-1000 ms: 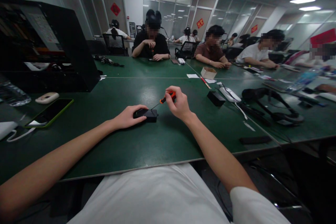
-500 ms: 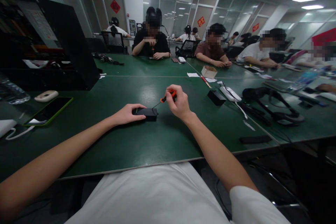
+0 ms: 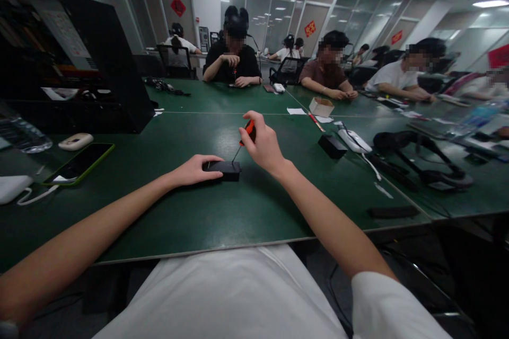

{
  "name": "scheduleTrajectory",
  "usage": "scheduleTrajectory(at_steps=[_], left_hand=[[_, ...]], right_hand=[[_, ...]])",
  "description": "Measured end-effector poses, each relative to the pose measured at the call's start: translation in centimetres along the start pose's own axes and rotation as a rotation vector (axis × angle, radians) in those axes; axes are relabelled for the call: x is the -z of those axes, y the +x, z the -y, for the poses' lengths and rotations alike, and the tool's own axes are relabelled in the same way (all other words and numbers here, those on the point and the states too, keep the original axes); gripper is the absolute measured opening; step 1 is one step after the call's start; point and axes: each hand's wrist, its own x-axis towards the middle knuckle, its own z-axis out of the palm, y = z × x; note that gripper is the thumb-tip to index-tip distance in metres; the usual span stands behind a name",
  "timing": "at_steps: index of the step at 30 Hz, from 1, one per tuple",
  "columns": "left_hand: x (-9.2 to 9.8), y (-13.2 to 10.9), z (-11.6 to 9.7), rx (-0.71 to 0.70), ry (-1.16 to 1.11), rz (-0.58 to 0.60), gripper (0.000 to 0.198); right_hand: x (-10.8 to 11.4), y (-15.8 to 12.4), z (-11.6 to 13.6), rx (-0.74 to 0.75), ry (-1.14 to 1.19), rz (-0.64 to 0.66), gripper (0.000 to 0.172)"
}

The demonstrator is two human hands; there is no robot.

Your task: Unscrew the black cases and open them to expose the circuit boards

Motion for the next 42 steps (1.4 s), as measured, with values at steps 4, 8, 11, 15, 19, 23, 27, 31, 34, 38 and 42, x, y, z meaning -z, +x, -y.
scheduleTrajectory(at_steps=[4, 8, 11, 15, 19, 23, 27, 31, 34, 38, 42], left_hand=[[0.0, 0.0, -0.1, 0.011, 0.000, 0.003, 0.056], [0.0, -0.1, -0.1, 0.024, -0.001, 0.006, 0.056], [0.0, -0.1, 0.0, 0.022, 0.002, 0.008, 0.057], [0.0, 0.0, 0.1, -0.007, 0.011, 0.013, 0.055], [-0.1, 0.1, 0.2, -0.007, 0.027, 0.010, 0.056], [-0.1, 0.1, 0.2, 0.000, 0.038, -0.001, 0.058], [-0.1, 0.0, 0.1, -0.011, 0.039, -0.002, 0.057], [-0.1, 0.0, 0.0, -0.042, 0.017, 0.018, 0.051], [0.0, 0.0, 0.0, -0.065, -0.005, 0.026, 0.048], [0.0, -0.1, 0.0, -0.056, 0.032, 0.010, 0.051], [-0.1, 0.0, 0.1, -0.051, 0.056, 0.000, 0.053]], right_hand=[[-2.6, 2.3, -0.4, 0.039, 0.013, 0.049, 0.019], [-4.4, 2.7, -1.0, -0.011, 0.050, -0.016, 0.019], [-4.0, 1.7, -1.5, -0.072, 0.051, -0.062, 0.025], [-2.7, 0.4, -1.6, -0.131, 0.121, -0.037, 0.041], [-2.5, 0.2, -0.7, -0.095, 0.242, 0.011, 0.047], [-2.9, 0.2, 0.7, -0.051, 0.393, 0.114, 0.047], [-2.9, 0.1, 1.9, -0.002, 0.469, 0.192, 0.043], [-2.6, 0.3, 2.4, 0.135, 0.436, 0.189, 0.041], [-2.4, 0.5, 2.2, 0.208, 0.321, 0.134, 0.040], [-2.0, 0.8, 1.6, 0.136, 0.343, 0.124, 0.042], [-1.5, 0.9, 1.3, 0.020, 0.451, 0.186, 0.052]])
